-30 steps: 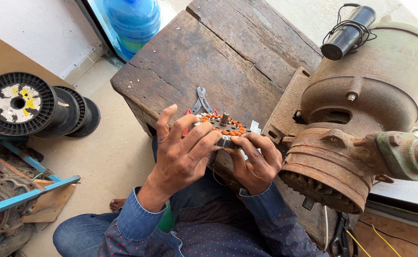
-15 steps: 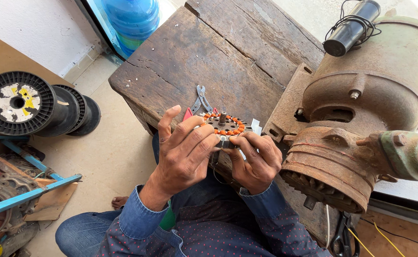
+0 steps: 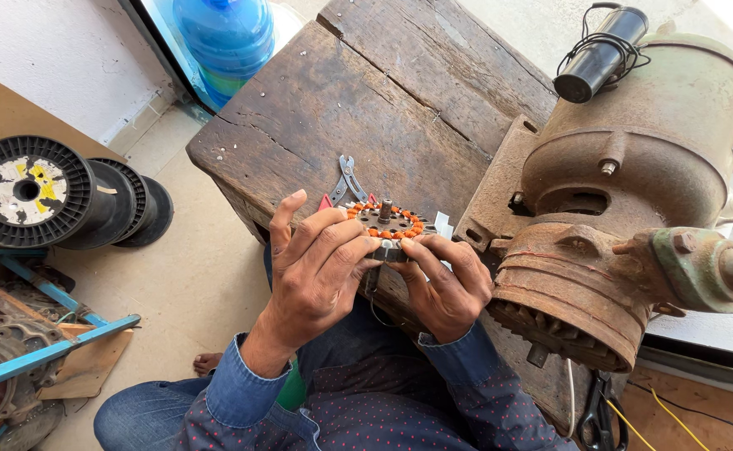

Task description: The person inserts small white rectangular insulating pieces into the slots of a motor armature. They repeatedly pick up the pieces, place them into the slots, and adjust them by hand.

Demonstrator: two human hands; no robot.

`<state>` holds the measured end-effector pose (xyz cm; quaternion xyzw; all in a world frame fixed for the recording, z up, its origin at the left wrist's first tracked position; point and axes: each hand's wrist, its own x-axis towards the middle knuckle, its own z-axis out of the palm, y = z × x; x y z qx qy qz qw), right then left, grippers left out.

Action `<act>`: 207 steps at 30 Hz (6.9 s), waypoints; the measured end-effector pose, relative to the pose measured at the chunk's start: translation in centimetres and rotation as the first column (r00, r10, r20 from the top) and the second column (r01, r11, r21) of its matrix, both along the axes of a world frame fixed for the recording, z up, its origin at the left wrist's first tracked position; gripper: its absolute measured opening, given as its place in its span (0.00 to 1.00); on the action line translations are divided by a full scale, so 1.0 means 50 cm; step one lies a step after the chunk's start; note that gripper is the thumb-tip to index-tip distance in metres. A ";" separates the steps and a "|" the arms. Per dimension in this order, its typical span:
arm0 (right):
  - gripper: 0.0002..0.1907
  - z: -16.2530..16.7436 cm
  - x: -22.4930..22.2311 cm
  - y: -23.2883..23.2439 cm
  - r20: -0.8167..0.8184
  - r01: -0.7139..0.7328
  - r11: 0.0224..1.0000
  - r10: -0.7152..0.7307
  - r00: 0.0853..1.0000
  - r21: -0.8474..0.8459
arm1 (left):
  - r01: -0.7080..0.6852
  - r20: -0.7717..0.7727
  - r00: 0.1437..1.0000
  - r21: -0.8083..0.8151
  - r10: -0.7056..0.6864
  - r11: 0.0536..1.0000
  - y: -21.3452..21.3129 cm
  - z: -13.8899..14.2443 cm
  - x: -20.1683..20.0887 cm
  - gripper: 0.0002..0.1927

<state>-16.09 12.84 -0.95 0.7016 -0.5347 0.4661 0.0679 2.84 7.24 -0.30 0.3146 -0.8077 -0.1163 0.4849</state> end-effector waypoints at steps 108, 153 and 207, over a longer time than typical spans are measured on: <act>0.24 0.028 0.027 0.038 0.299 0.026 0.973 -0.095 0.950 0.228 | -0.028 -0.175 0.984 0.095 0.044 0.995 0.023 0.016 -0.045 0.15; 0.06 0.038 0.044 -0.126 0.542 -0.007 0.955 -0.162 0.825 0.297 | 0.518 -0.182 0.846 0.500 -0.500 0.694 -0.185 0.059 0.089 0.23; 0.22 -0.017 0.005 0.073 -0.397 0.346 0.852 -0.183 0.899 0.392 | -0.137 -0.145 0.963 0.467 0.229 0.874 0.055 -0.017 0.109 0.14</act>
